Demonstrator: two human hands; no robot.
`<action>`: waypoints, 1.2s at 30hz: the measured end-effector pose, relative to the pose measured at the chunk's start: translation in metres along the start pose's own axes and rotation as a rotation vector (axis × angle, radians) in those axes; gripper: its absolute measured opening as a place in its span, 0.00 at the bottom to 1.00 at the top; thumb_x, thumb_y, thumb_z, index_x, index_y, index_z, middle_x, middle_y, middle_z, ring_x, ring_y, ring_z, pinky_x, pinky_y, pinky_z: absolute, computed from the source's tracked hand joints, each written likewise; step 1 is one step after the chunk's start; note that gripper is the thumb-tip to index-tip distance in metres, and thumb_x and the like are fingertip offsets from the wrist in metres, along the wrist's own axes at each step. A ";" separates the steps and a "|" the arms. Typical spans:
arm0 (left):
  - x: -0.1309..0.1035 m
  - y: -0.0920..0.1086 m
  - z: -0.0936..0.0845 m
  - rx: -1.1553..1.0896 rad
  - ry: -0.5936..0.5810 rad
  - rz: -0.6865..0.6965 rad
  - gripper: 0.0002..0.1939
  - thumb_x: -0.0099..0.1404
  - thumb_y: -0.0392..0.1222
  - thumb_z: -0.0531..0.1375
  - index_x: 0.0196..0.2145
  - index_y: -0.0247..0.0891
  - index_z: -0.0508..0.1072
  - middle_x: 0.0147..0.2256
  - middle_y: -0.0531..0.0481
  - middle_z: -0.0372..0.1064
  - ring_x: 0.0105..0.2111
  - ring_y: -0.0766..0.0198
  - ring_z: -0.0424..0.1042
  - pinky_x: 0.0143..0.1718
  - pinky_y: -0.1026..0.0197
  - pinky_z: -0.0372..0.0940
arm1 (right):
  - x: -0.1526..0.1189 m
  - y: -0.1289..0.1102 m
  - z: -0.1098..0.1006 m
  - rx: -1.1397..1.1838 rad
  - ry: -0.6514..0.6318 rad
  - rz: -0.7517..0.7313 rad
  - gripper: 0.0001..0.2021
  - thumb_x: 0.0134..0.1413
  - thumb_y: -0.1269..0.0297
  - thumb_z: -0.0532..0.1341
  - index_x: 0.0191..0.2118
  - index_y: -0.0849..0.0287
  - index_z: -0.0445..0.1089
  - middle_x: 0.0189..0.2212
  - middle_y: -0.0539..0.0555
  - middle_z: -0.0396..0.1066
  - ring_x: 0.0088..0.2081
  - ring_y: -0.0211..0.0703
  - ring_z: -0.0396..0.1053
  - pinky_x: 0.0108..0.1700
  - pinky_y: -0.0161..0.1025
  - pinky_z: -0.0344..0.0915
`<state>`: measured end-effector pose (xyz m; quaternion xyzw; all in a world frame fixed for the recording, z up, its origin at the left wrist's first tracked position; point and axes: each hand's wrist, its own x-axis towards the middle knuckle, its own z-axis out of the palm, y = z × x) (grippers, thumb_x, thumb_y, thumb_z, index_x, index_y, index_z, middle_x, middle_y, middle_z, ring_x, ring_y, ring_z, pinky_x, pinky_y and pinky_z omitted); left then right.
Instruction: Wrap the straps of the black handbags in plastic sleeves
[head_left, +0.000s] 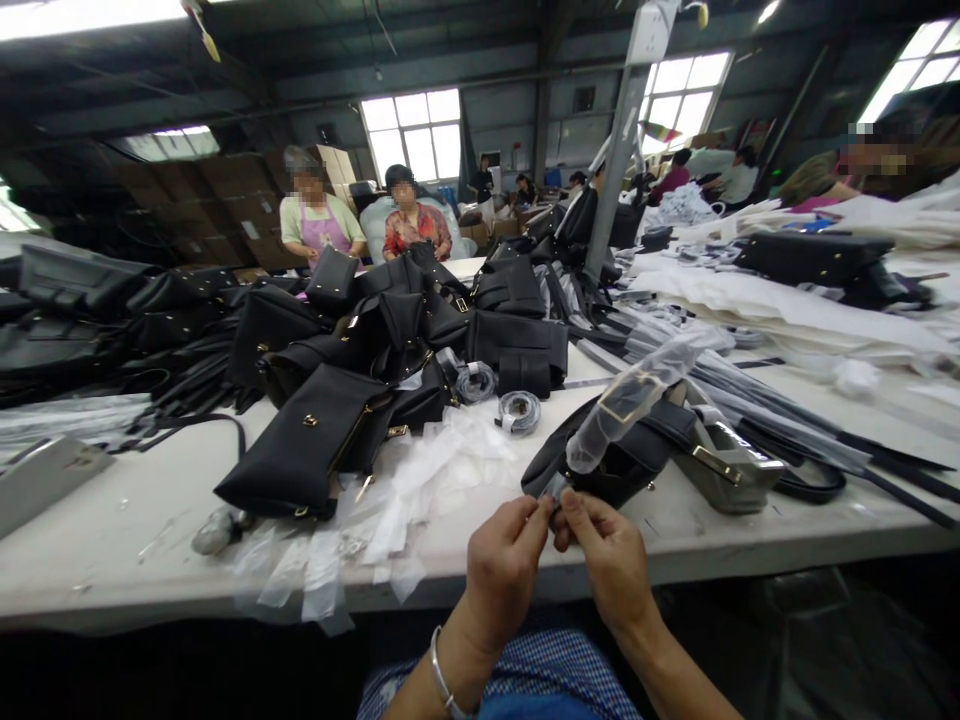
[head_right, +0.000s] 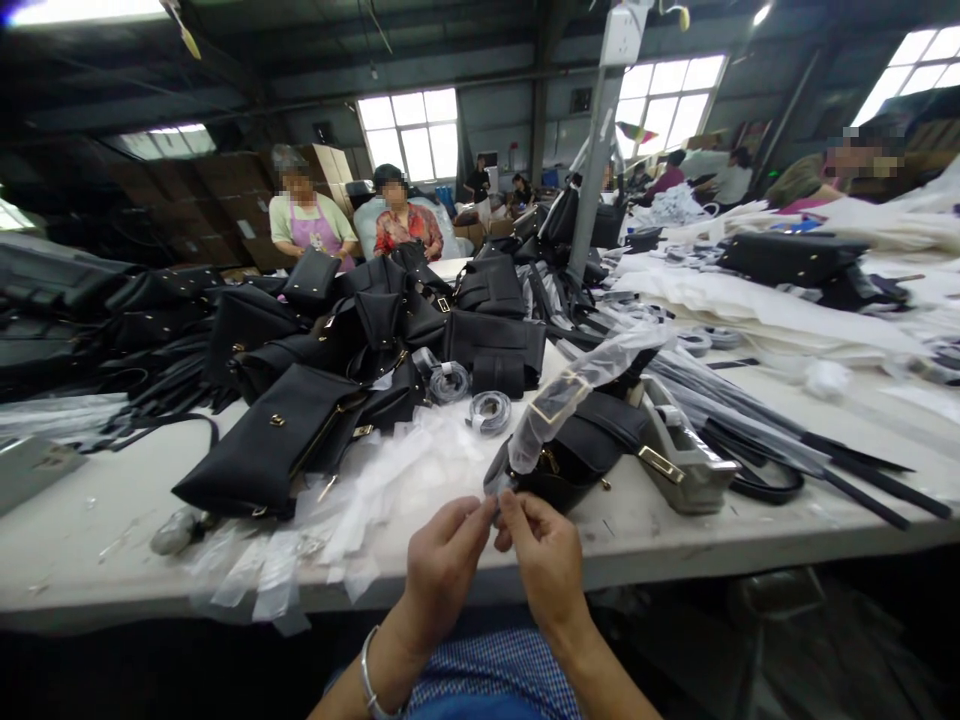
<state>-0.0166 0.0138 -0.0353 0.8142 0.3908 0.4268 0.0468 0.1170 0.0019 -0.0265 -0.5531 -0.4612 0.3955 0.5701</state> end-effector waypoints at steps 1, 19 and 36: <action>-0.001 0.001 -0.001 0.020 -0.027 -0.001 0.16 0.72 0.34 0.54 0.54 0.36 0.75 0.37 0.39 0.76 0.36 0.56 0.76 0.36 0.59 0.72 | -0.001 -0.002 -0.001 -0.040 -0.001 -0.005 0.22 0.60 0.46 0.62 0.24 0.58 0.70 0.19 0.49 0.67 0.24 0.41 0.65 0.30 0.35 0.61; 0.011 0.007 -0.009 -0.848 -0.270 -0.799 0.18 0.66 0.53 0.61 0.38 0.34 0.76 0.30 0.48 0.74 0.24 0.65 0.71 0.26 0.66 0.65 | -0.001 -0.001 -0.020 -0.077 -0.128 -0.002 0.22 0.62 0.47 0.61 0.24 0.58 0.71 0.18 0.49 0.66 0.21 0.39 0.65 0.27 0.35 0.60; -0.002 0.015 0.000 -0.683 -0.082 -0.785 0.20 0.64 0.56 0.61 0.43 0.38 0.79 0.25 0.49 0.72 0.30 0.57 0.72 0.32 0.62 0.66 | 0.123 0.022 -0.251 -0.420 0.502 0.123 0.20 0.47 0.44 0.66 0.25 0.60 0.79 0.37 0.64 0.79 0.50 0.64 0.70 0.53 0.55 0.62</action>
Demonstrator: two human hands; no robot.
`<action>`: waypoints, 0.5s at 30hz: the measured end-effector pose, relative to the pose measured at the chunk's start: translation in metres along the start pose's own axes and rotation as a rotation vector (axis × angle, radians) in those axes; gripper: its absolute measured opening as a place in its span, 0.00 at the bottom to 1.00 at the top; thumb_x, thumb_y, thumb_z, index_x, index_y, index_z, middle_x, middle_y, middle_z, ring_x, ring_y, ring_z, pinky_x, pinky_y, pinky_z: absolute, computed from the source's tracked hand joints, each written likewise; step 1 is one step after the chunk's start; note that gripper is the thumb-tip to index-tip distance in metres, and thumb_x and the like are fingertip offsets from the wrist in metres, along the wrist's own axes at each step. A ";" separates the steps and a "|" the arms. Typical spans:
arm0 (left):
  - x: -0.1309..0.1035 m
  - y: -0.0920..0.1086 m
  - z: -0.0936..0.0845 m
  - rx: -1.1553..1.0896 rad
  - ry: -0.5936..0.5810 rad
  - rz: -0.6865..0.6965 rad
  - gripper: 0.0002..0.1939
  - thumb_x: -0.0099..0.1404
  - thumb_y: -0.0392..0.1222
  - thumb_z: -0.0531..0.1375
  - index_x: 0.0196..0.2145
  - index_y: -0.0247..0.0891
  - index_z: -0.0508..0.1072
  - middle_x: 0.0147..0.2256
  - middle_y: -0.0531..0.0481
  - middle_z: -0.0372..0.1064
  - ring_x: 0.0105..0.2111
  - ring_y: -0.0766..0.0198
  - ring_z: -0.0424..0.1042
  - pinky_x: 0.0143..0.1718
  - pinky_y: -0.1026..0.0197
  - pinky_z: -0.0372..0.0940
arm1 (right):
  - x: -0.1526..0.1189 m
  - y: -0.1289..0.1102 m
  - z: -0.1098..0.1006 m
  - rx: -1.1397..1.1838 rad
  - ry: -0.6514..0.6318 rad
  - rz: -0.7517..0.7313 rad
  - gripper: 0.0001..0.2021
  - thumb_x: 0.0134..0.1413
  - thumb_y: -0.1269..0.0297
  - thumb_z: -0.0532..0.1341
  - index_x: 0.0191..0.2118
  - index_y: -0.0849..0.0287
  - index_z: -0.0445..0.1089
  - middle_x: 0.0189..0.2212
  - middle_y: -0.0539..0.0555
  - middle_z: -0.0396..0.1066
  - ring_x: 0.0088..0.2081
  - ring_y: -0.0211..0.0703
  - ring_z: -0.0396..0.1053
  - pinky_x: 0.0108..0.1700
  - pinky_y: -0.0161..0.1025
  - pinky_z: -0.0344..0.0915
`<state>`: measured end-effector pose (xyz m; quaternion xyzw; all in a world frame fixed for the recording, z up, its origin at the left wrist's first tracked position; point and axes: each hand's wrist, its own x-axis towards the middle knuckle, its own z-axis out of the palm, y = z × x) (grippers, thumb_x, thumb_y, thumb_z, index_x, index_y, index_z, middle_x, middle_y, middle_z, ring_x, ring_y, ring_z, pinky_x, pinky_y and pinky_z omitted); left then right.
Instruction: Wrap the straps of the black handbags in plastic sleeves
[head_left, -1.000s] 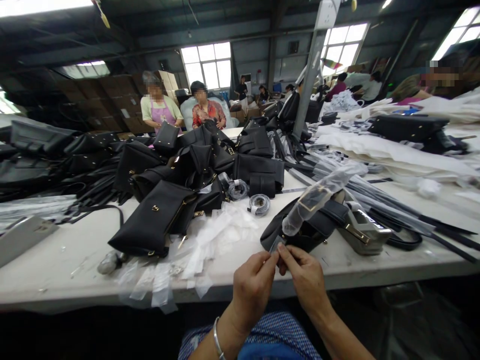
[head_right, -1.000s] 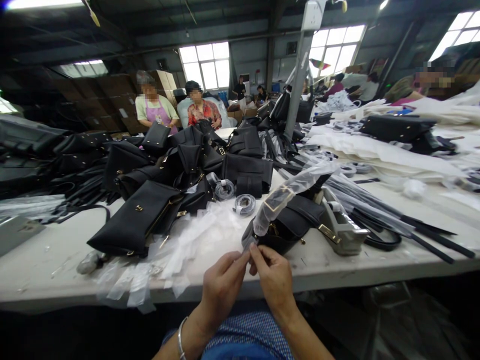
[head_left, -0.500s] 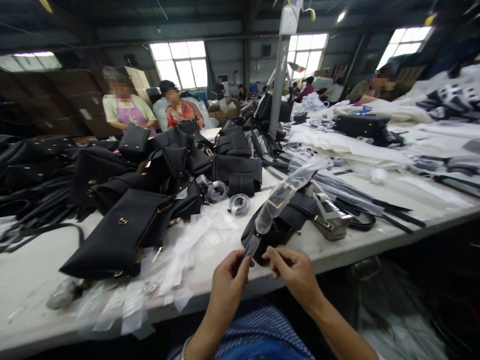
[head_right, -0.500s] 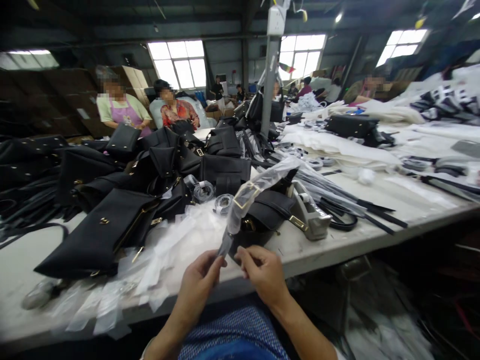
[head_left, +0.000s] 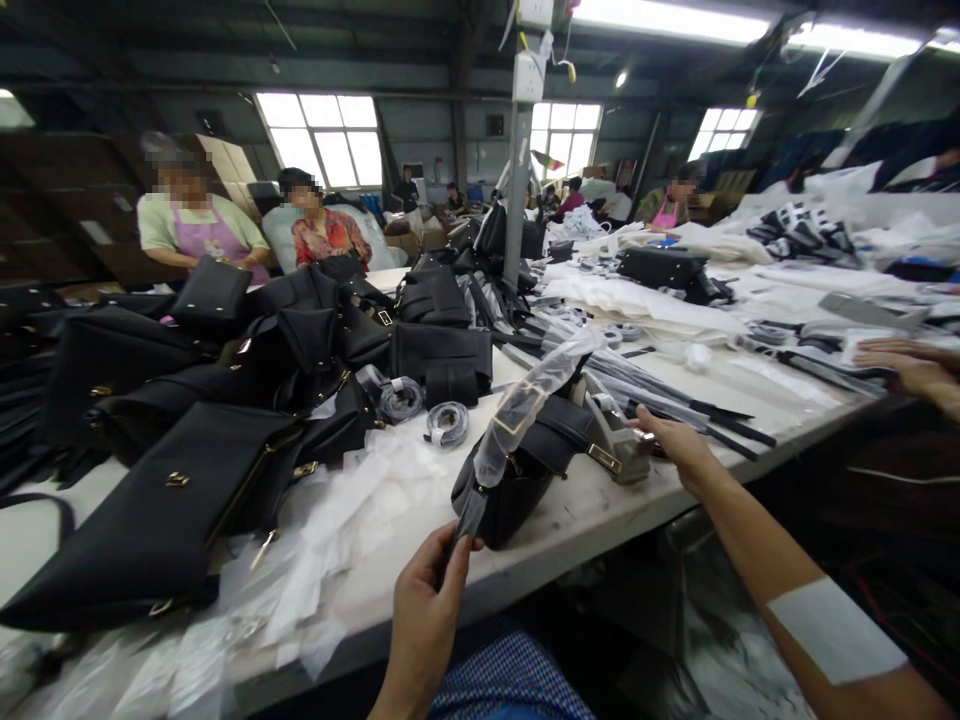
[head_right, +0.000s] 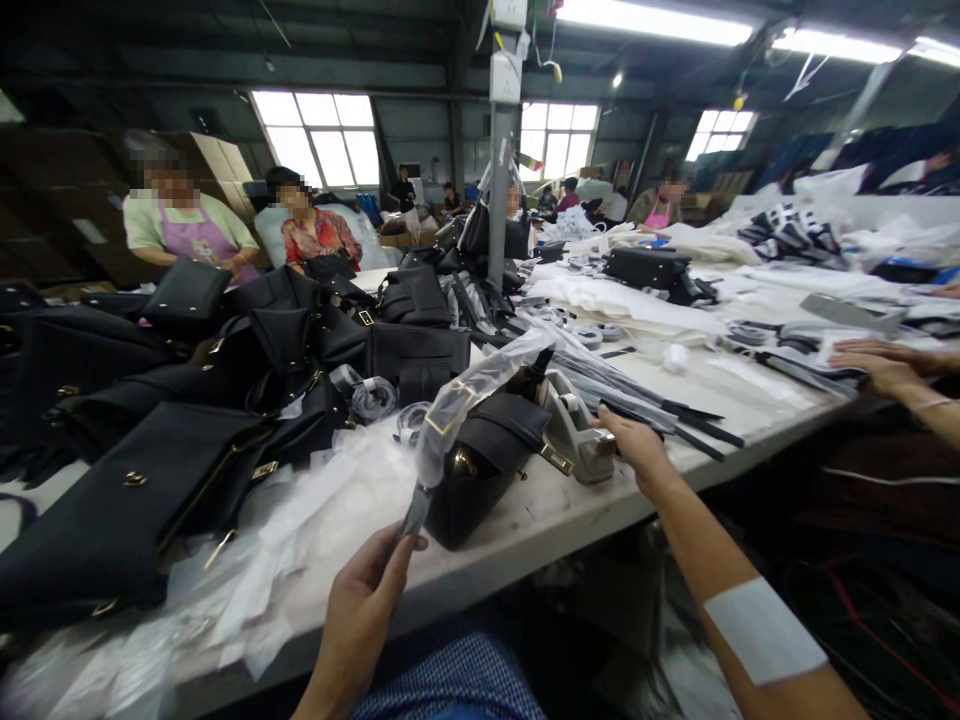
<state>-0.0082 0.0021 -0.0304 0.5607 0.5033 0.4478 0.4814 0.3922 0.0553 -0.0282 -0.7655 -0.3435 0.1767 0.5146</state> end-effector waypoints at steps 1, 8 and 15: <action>0.000 0.001 0.000 -0.002 0.006 -0.003 0.20 0.64 0.57 0.62 0.42 0.38 0.80 0.23 0.50 0.71 0.29 0.57 0.72 0.31 0.62 0.66 | 0.002 -0.001 0.000 0.042 -0.024 0.022 0.21 0.47 0.44 0.65 0.26 0.61 0.79 0.37 0.64 0.79 0.50 0.63 0.70 0.51 0.55 0.63; 0.003 -0.002 -0.003 0.002 0.005 0.015 0.21 0.62 0.59 0.62 0.40 0.38 0.81 0.20 0.51 0.69 0.26 0.58 0.71 0.29 0.62 0.66 | -0.028 -0.011 -0.026 0.322 -0.008 0.062 0.20 0.40 0.47 0.71 0.34 0.58 0.81 0.43 0.60 0.78 0.54 0.57 0.69 0.53 0.47 0.68; 0.003 -0.007 -0.005 -0.022 -0.011 -0.003 0.20 0.62 0.57 0.63 0.41 0.39 0.81 0.16 0.54 0.65 0.25 0.57 0.72 0.28 0.62 0.67 | -0.062 0.023 -0.025 0.465 -0.001 0.227 0.21 0.26 0.52 0.78 0.30 0.60 0.80 0.34 0.60 0.79 0.36 0.50 0.77 0.34 0.39 0.77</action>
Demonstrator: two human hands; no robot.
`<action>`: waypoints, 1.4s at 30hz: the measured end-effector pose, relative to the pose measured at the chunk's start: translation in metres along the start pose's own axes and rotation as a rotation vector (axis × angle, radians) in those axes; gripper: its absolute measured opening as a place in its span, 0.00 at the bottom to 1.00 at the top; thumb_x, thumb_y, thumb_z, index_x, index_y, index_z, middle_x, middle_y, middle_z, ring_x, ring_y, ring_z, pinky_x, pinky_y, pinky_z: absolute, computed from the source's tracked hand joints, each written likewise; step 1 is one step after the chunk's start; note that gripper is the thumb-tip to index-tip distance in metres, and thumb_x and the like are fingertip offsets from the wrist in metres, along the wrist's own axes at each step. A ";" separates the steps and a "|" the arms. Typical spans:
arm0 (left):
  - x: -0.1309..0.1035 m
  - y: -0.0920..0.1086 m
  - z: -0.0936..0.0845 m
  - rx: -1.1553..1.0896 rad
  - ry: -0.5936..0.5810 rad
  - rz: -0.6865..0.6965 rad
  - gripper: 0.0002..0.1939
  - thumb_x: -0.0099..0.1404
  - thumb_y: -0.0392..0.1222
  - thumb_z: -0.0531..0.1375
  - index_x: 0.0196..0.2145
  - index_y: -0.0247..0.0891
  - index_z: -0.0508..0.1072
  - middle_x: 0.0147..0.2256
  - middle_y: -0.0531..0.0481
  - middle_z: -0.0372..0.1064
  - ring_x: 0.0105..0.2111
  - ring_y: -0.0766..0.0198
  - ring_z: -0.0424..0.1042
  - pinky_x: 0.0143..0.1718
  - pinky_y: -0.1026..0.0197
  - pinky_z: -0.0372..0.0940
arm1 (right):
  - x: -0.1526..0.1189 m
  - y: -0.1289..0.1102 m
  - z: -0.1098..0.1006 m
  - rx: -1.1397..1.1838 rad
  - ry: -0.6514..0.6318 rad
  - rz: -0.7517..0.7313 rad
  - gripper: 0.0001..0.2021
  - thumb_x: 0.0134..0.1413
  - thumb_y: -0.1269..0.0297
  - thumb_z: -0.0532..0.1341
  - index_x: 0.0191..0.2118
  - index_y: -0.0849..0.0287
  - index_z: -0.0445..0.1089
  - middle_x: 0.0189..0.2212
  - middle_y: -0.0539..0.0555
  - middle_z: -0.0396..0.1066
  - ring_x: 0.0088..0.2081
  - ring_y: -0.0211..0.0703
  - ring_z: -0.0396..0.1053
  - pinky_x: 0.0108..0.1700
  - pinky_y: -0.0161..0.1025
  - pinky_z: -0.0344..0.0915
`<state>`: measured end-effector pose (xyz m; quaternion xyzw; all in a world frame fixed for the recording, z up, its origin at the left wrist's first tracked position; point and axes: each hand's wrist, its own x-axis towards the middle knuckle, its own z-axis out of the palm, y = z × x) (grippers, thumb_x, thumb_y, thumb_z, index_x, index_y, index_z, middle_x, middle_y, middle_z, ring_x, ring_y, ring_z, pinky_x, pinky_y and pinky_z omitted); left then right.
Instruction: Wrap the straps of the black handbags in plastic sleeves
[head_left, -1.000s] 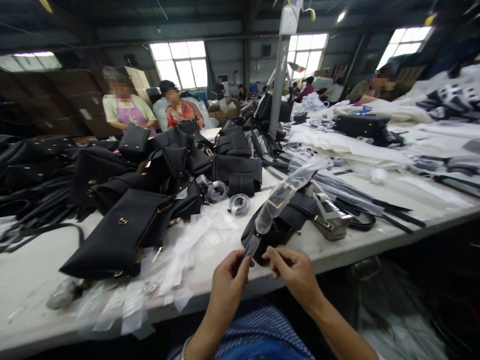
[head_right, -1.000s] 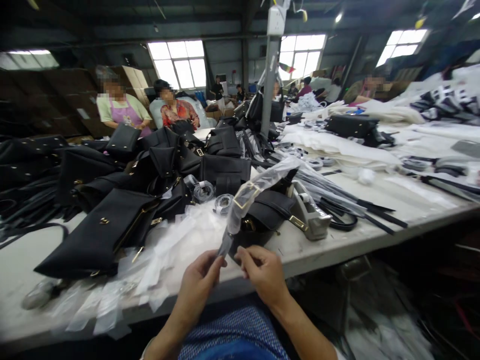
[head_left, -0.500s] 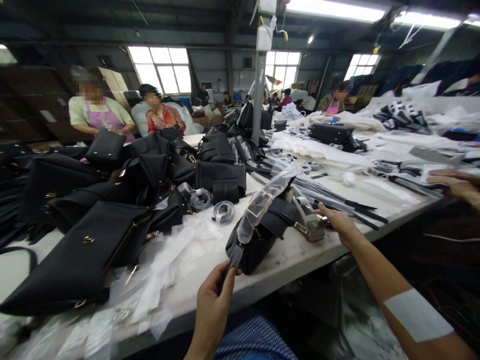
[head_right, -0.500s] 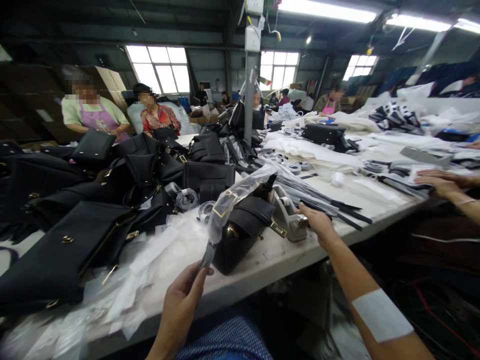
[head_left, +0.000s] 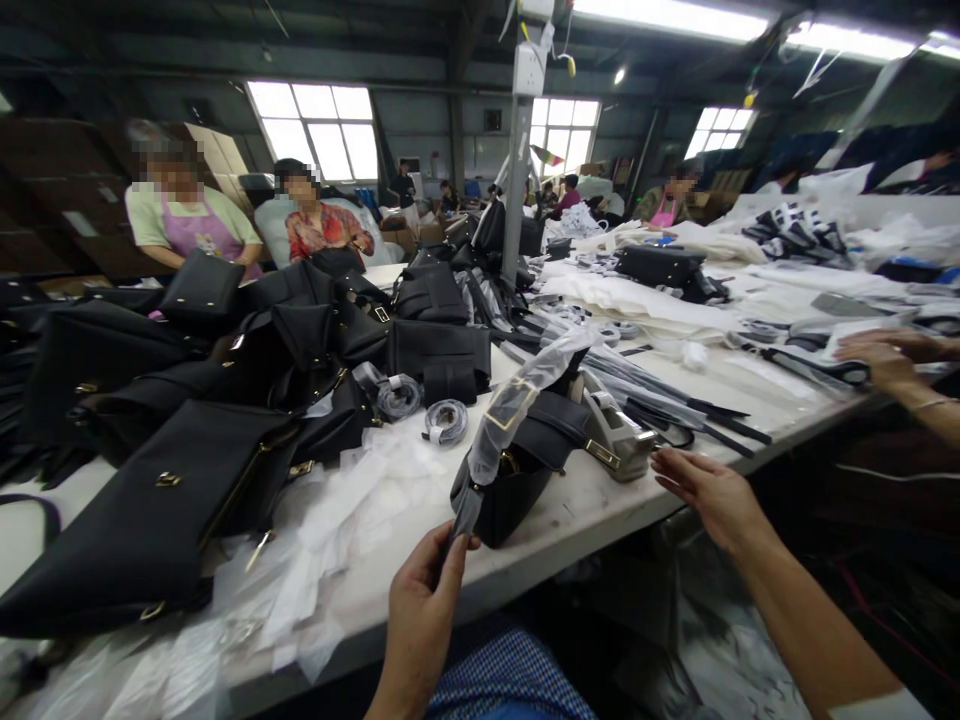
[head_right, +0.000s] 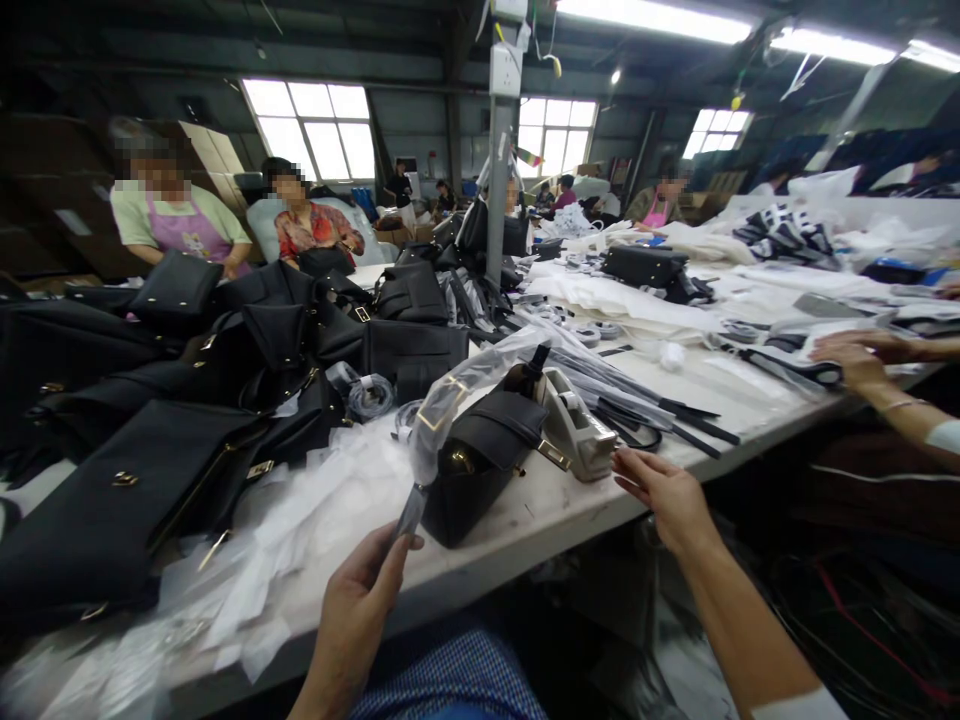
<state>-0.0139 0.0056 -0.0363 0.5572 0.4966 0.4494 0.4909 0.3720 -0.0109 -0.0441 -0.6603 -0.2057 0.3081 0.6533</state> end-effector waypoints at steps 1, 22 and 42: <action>-0.001 0.001 0.000 0.000 -0.001 -0.003 0.20 0.63 0.57 0.63 0.41 0.39 0.81 0.16 0.53 0.66 0.26 0.57 0.72 0.28 0.62 0.67 | 0.000 0.008 0.000 0.011 0.019 0.018 0.21 0.25 0.54 0.78 0.29 0.60 0.80 0.32 0.60 0.79 0.32 0.48 0.76 0.32 0.37 0.77; -0.003 -0.005 0.001 -0.036 -0.017 0.092 0.17 0.67 0.47 0.61 0.50 0.39 0.77 0.49 0.45 0.76 0.51 0.53 0.73 0.55 0.55 0.65 | -0.178 0.007 0.174 -0.083 -0.619 -0.104 0.17 0.53 0.50 0.69 0.30 0.61 0.77 0.24 0.53 0.74 0.26 0.40 0.68 0.32 0.35 0.65; -0.008 0.009 0.001 -0.452 -0.218 -0.339 0.23 0.65 0.60 0.60 0.32 0.33 0.69 0.21 0.58 0.58 0.15 0.77 0.45 0.14 0.70 0.39 | -0.178 0.027 0.170 -0.123 -0.631 -0.216 0.15 0.59 0.53 0.64 0.42 0.58 0.79 0.38 0.56 0.78 0.39 0.50 0.71 0.46 0.42 0.65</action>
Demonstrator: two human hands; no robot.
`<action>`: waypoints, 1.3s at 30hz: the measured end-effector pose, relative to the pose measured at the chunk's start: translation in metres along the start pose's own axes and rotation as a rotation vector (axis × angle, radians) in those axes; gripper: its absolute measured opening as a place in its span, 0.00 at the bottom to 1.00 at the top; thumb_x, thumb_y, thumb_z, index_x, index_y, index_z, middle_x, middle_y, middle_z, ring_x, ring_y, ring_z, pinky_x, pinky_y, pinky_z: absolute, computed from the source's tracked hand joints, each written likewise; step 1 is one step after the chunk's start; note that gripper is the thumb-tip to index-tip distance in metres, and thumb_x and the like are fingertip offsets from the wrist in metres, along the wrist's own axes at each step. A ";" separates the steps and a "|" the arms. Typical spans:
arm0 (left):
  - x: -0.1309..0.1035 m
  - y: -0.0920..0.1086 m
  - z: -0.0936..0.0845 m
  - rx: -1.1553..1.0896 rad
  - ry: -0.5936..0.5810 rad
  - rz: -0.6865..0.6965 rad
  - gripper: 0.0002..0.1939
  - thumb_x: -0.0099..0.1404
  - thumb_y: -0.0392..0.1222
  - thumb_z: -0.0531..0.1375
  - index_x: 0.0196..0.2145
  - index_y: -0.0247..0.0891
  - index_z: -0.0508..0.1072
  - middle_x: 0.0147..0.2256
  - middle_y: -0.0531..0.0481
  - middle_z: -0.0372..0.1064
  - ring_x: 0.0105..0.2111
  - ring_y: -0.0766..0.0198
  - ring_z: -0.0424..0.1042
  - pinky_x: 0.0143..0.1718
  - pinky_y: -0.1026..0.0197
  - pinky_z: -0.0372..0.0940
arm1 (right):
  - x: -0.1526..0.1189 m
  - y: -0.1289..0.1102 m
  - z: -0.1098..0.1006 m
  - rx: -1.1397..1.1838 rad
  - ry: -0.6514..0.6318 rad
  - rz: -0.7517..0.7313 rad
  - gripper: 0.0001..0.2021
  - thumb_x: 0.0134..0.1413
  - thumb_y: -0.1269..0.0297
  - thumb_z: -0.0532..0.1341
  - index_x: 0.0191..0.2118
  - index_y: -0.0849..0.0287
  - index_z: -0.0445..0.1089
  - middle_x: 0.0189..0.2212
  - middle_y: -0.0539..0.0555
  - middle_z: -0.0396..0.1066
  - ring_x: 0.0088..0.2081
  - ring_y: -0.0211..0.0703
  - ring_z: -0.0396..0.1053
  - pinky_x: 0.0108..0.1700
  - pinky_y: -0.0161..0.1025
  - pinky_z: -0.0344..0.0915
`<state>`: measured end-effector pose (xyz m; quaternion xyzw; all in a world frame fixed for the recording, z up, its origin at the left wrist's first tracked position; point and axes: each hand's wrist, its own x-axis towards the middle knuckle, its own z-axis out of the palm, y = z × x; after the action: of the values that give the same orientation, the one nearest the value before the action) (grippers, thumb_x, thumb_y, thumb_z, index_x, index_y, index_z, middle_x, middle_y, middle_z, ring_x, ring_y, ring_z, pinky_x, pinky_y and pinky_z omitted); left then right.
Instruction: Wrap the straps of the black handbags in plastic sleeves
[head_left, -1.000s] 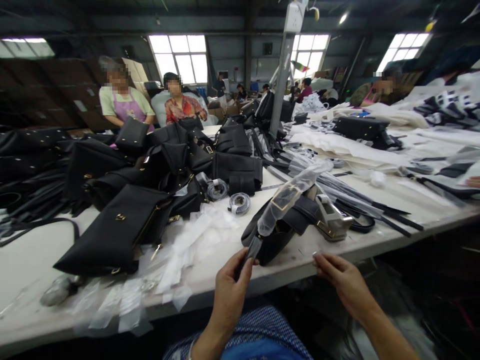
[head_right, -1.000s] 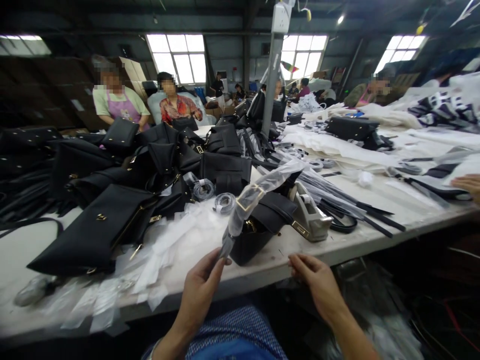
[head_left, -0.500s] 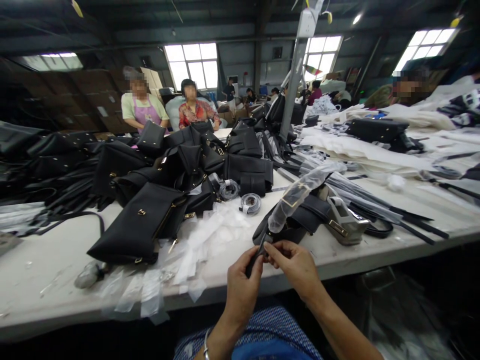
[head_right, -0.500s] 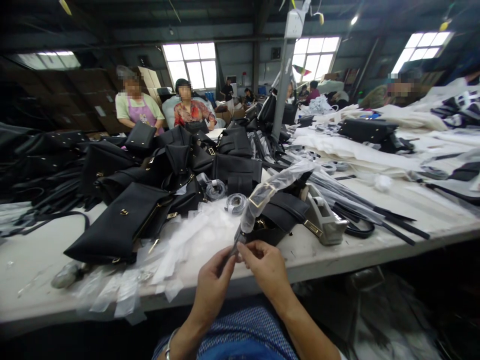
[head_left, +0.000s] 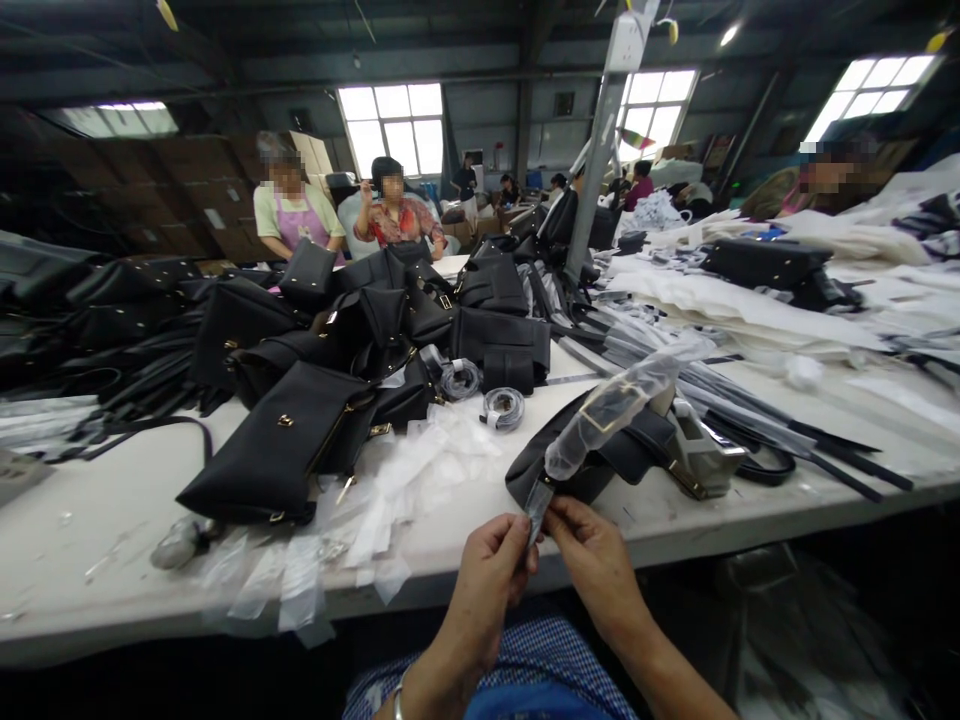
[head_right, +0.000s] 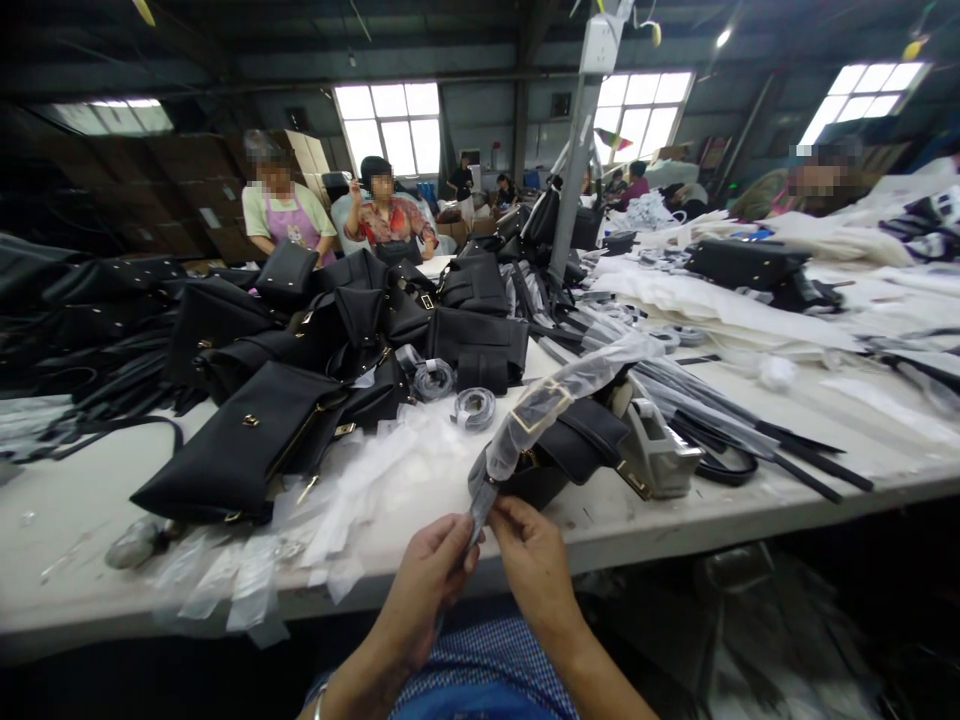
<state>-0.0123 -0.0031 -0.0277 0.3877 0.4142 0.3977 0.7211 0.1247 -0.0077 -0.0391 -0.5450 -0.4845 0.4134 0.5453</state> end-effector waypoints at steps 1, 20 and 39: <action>0.000 0.001 0.001 0.007 -0.003 -0.003 0.23 0.64 0.60 0.60 0.32 0.34 0.69 0.20 0.58 0.58 0.14 0.77 0.45 0.14 0.70 0.39 | -0.001 -0.001 0.002 0.030 0.006 0.012 0.15 0.58 0.53 0.64 0.42 0.58 0.79 0.38 0.56 0.78 0.39 0.49 0.71 0.47 0.43 0.65; -0.007 0.002 0.007 -0.198 -0.096 -0.143 0.24 0.60 0.61 0.64 0.32 0.36 0.66 0.21 0.61 0.54 0.15 0.78 0.38 0.15 0.69 0.34 | 0.009 -0.029 -0.006 0.536 -0.391 0.454 0.09 0.41 0.76 0.64 0.32 0.58 0.70 0.48 0.55 0.75 0.44 0.44 0.72 0.38 0.33 0.67; -0.001 -0.011 0.011 0.203 -0.028 0.106 0.27 0.64 0.65 0.56 0.25 0.36 0.67 0.16 0.59 0.54 0.16 0.73 0.49 0.18 0.67 0.43 | 0.081 -0.155 -0.101 0.453 0.176 -0.019 0.22 0.65 0.45 0.55 0.43 0.61 0.74 0.47 0.66 0.75 0.49 0.55 0.74 0.50 0.49 0.74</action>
<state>0.0000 -0.0104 -0.0334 0.4854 0.4213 0.3858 0.6619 0.2264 0.0418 0.1277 -0.4381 -0.3350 0.4574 0.6976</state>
